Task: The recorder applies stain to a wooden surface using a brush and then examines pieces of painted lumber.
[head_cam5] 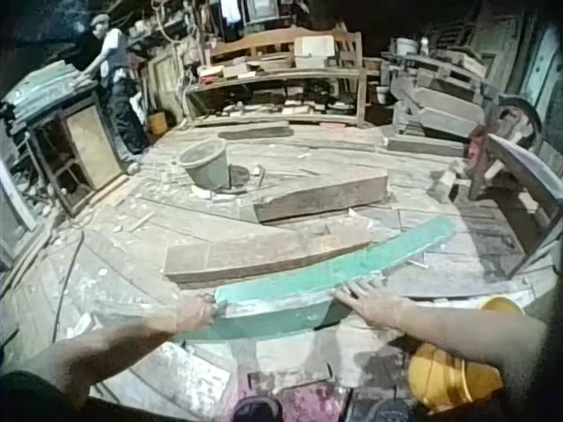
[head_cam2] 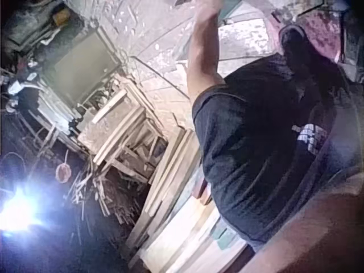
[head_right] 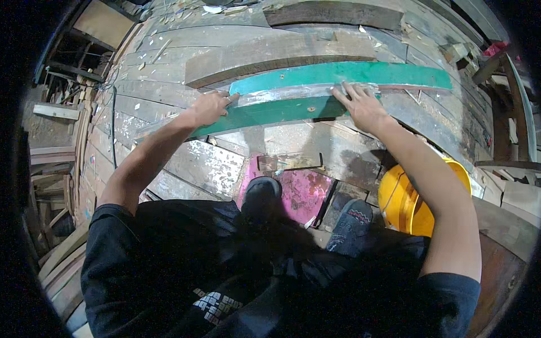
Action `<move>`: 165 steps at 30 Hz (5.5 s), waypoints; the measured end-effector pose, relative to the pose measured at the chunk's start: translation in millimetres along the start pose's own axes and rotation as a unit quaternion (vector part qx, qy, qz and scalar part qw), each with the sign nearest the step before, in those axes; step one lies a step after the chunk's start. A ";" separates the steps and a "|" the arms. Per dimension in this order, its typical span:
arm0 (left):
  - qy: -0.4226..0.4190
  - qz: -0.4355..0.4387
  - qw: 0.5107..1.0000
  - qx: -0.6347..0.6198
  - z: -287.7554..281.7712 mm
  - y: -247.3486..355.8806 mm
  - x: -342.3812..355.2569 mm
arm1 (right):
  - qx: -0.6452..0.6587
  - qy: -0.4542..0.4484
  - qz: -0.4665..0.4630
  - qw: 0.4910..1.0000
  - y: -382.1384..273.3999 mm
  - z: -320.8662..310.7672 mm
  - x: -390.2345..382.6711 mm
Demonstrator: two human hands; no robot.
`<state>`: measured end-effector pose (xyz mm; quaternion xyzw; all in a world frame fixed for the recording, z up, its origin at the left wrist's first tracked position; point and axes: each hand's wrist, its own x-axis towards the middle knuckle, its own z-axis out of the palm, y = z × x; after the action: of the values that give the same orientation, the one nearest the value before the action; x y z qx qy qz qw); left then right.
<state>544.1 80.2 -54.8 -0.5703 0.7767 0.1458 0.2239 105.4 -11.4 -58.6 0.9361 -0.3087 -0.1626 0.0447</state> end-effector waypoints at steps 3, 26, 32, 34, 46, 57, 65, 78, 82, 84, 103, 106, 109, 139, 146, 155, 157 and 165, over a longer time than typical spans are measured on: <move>0.019 -0.005 1.000 0.016 3.2 -4.0 -2.1 | 0.010 0.057 -0.041 0.998 -11.5 -1.9 4.2; 0.085 -0.112 0.988 0.060 -1.8 -26.6 29.3 | -0.052 0.024 0.014 0.998 -3.1 -5.7 58.6; 0.104 -0.102 0.988 0.049 -11.4 -20.8 29.8 | -0.032 0.007 0.018 0.999 8.0 -18.7 78.0; 0.132 -0.103 0.986 0.028 -12.9 -17.9 30.4 | -0.030 -0.017 0.035 0.999 7.7 -27.1 87.6; 0.063 -0.066 0.996 0.000 -15.6 20.0 10.8 | -0.021 -0.068 0.061 0.996 -4.1 -47.4 77.6; -0.015 -0.094 0.991 0.094 -12.1 34.5 7.2 | 0.008 -0.121 0.062 0.991 1.5 -56.7 48.9; 0.043 0.043 0.992 0.106 -16.7 71.2 0.0 | 0.035 -0.170 0.074 0.982 3.7 -58.9 47.3; -0.020 0.040 0.989 0.140 -24.3 68.3 10.8 | 0.044 -0.165 0.070 0.983 12.4 -45.9 55.9; -0.024 0.034 0.987 0.157 -16.2 60.2 14.5 | 0.044 -0.159 0.068 0.984 8.4 -44.0 59.2; -0.001 0.033 0.987 0.156 -8.1 53.7 19.0 | 0.035 -0.162 0.064 0.984 8.5 -44.4 61.3; -0.036 0.067 0.987 0.144 -24.1 36.0 20.8 | 0.085 -0.173 0.066 0.979 -5.9 -51.0 44.5; -0.005 0.062 0.984 0.167 -18.6 29.9 22.8 | 0.133 -0.217 0.052 0.966 -6.6 -63.7 28.9; 0.006 0.057 0.984 0.170 -25.4 28.8 21.0 | 0.143 -0.180 0.038 0.972 2.1 -62.2 14.2; -0.035 0.031 0.998 0.034 -24.2 80.9 13.4 | 0.088 -0.254 0.043 0.962 23.4 -44.9 -15.0; -0.022 0.021 0.999 0.031 -24.8 82.4 23.2 | 0.113 -0.238 0.043 0.964 18.9 -44.7 -14.7; -0.065 0.030 0.997 0.023 -23.6 87.7 48.3 | 0.125 -0.249 0.039 0.960 17.2 -42.0 -14.9; -0.063 0.019 0.997 0.044 -25.3 92.4 53.7 | 0.115 -0.243 0.035 0.962 14.4 -45.5 -16.3; -0.103 0.034 0.992 0.064 -24.9 88.5 63.8 | 0.119 -0.273 0.076 0.952 0.5 -62.4 -11.0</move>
<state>439.5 43.1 -68.8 -0.5100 0.7761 0.1612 0.3340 117.6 -6.3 3.3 0.8282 -0.3964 -0.3704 -0.1405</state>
